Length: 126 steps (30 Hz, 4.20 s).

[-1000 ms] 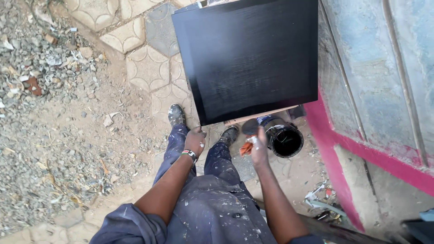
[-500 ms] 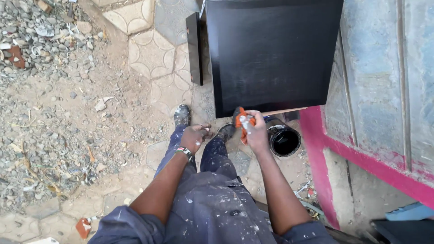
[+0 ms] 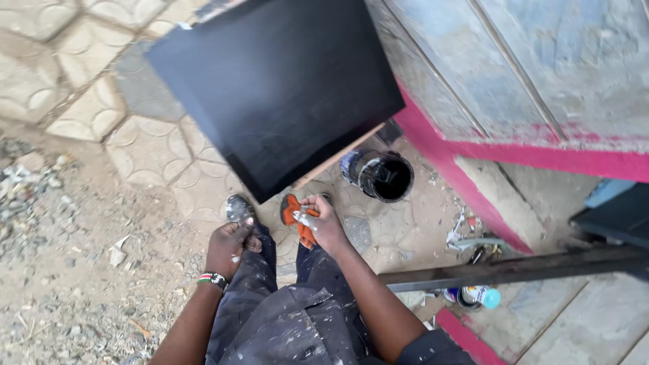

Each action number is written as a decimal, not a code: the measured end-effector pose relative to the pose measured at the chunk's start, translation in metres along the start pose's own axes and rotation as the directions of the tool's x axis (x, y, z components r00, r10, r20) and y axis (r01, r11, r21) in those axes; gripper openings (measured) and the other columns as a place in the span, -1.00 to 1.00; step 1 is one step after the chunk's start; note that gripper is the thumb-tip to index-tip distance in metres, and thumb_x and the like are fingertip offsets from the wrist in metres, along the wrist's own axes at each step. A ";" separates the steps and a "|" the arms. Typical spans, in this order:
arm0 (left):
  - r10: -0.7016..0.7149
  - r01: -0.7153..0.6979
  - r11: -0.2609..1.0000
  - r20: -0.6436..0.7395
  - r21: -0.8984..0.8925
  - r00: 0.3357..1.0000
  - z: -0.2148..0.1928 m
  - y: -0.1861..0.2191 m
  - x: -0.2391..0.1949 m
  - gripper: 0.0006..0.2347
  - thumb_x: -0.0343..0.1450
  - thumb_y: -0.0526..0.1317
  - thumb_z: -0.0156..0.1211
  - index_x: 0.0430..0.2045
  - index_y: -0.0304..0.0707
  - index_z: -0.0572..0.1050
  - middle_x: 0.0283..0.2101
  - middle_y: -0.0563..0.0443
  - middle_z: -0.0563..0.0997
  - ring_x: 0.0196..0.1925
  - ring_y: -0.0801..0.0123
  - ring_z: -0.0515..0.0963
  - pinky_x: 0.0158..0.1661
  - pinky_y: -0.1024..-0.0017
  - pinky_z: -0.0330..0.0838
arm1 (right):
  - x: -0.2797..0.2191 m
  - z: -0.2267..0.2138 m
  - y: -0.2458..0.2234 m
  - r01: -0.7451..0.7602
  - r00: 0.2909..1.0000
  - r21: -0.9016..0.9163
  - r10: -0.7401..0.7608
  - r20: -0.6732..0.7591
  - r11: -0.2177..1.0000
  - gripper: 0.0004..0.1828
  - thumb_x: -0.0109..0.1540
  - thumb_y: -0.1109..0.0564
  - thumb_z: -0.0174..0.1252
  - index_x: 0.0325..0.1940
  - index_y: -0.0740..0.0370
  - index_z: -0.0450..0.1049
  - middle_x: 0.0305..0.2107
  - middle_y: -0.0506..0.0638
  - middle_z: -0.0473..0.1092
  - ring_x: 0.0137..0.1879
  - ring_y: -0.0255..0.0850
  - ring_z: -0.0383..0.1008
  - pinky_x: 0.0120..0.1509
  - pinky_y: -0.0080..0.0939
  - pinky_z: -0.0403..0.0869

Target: The person paints a rectangular wooden board black using a cloth dipped in a paint can. They repeatedly apply the paint to the board's surface, reposition the board, and dip the cloth back into the can to continue the process.

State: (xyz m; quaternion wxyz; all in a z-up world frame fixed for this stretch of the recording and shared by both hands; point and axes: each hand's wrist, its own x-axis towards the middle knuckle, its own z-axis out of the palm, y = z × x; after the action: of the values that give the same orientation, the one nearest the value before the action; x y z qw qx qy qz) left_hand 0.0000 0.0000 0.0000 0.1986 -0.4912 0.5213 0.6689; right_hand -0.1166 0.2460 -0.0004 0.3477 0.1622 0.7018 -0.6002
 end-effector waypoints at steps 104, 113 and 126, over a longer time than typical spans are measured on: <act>0.014 0.078 0.976 0.411 -0.204 0.911 0.467 -0.212 0.283 -0.49 0.68 -0.42 0.24 0.64 -0.45 0.40 0.59 -0.44 0.58 0.67 -0.05 0.45 0.58 0.12 0.39 | 0.323 -0.428 0.245 -0.555 0.744 0.369 0.643 -0.180 0.746 -0.75 0.32 0.01 0.50 -0.10 0.13 0.58 -0.52 0.00 0.46 -0.61 -0.29 0.24 -0.64 -0.42 0.24; 0.009 0.062 0.979 0.351 -0.192 0.936 0.463 -0.208 0.289 -0.51 0.66 -0.42 0.30 0.59 -0.36 0.51 0.50 -0.22 0.70 0.53 0.19 0.58 0.44 0.32 0.52 | 0.338 -0.420 0.286 -0.540 0.748 0.382 0.636 -0.191 0.750 -0.75 0.41 -0.08 0.27 -0.16 0.12 0.52 -0.55 0.03 0.48 -0.58 -0.26 0.44 -0.62 -0.41 0.29; -0.037 0.081 0.991 0.368 -0.105 0.929 0.473 -0.177 0.271 -0.49 0.63 -0.43 0.33 0.58 -0.36 0.52 0.49 -0.18 0.71 0.54 0.17 0.63 0.38 0.36 0.55 | 0.308 -0.428 0.260 -0.545 0.712 0.501 0.687 -0.146 0.672 -0.73 0.38 -0.09 0.30 -0.14 0.11 0.47 -0.52 -0.02 0.41 -0.55 -0.23 0.42 -0.59 -0.45 0.25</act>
State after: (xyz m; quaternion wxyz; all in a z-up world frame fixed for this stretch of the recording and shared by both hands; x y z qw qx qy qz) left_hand -0.1941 0.4217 -0.3352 0.2827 -0.3844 0.4198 0.7721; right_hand -0.2915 0.6560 -0.3842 0.3685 0.5596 0.5030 -0.5459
